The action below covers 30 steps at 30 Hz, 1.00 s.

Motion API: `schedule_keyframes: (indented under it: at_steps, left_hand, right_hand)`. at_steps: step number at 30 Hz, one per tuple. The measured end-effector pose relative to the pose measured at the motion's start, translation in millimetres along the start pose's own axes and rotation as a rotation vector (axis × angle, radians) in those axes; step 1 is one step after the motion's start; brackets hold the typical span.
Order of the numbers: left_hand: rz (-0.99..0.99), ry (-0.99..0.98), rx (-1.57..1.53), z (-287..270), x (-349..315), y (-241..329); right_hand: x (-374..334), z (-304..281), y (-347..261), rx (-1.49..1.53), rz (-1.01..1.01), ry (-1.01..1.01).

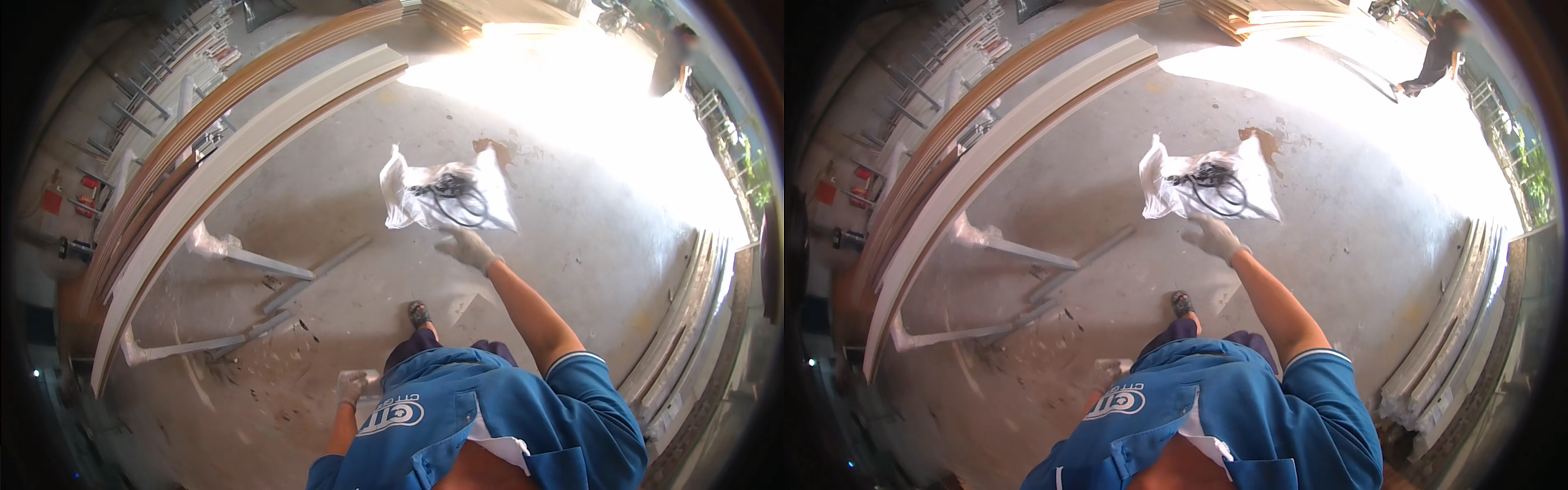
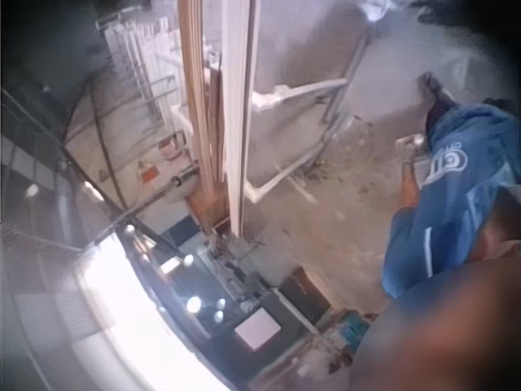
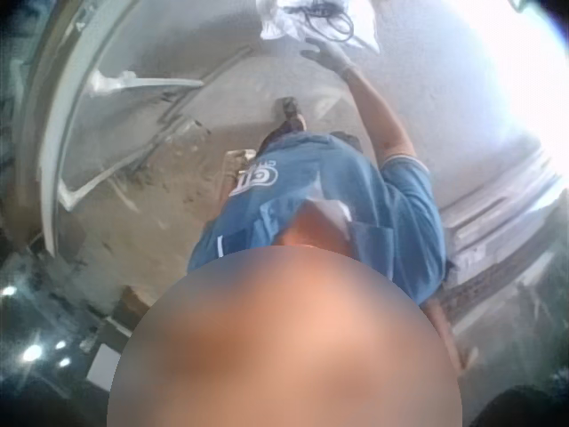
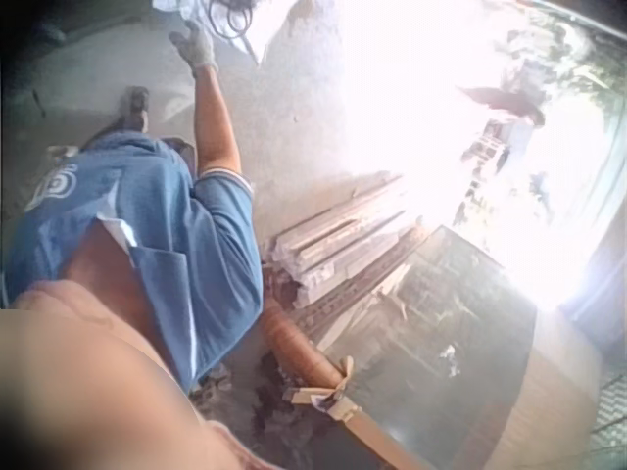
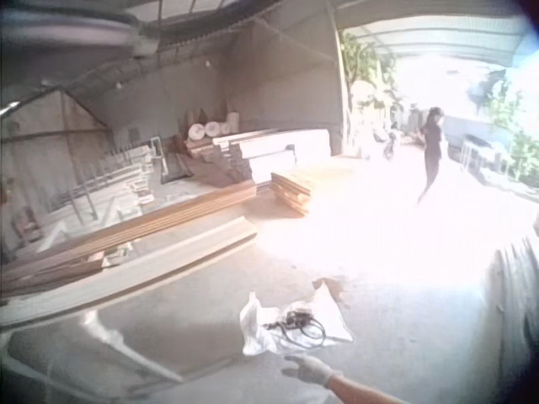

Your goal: The person retrieves a bundle of wooden planks, then uses a strap and a tensioning tool to secure the bundle. The person repeatedly tightens the strap around the planks and adjusts the bundle to ensure it is held firmly.

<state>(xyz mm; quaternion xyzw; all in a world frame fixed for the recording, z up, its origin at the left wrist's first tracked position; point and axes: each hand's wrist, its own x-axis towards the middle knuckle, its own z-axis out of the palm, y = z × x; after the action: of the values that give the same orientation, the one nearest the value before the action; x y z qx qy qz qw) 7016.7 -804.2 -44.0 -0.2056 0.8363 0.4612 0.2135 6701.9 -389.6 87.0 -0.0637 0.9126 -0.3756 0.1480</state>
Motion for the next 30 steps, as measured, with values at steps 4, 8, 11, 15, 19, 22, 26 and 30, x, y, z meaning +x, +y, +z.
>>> schedule_keyframes:
  at_steps: [4,8,11,15,19,22,26,30]
  left_hand:
    - [0.188,0.219,0.33,-12,97,84]
    - [0.154,0.129,-0.324,-7,177,194]
    - [0.211,-0.013,-0.53,14,210,283]
    - [0.35,-0.147,-0.651,69,233,399]
    - [0.433,-0.227,-0.717,122,256,501]
    - [0.437,-0.193,-0.835,143,281,573]
    - [0.258,-0.415,-0.909,170,303,637]
    - [0.294,-0.478,-0.836,203,334,656]
  right_hand:
    - [-50,-3,74,-0.042,0.175,-0.283]
    - [-72,-44,101,0.016,0.405,-0.232]
    - [-49,-83,87,0.246,0.411,-0.108]
    - [19,-100,55,0.71,0.162,-0.1]
    - [84,-143,72,0.989,0.062,0.0]
    - [116,-183,103,1.709,0.338,0.153]
    - [146,-210,152,1.665,0.157,-0.136]
    - [177,-226,204,1.397,0.064,-0.179]
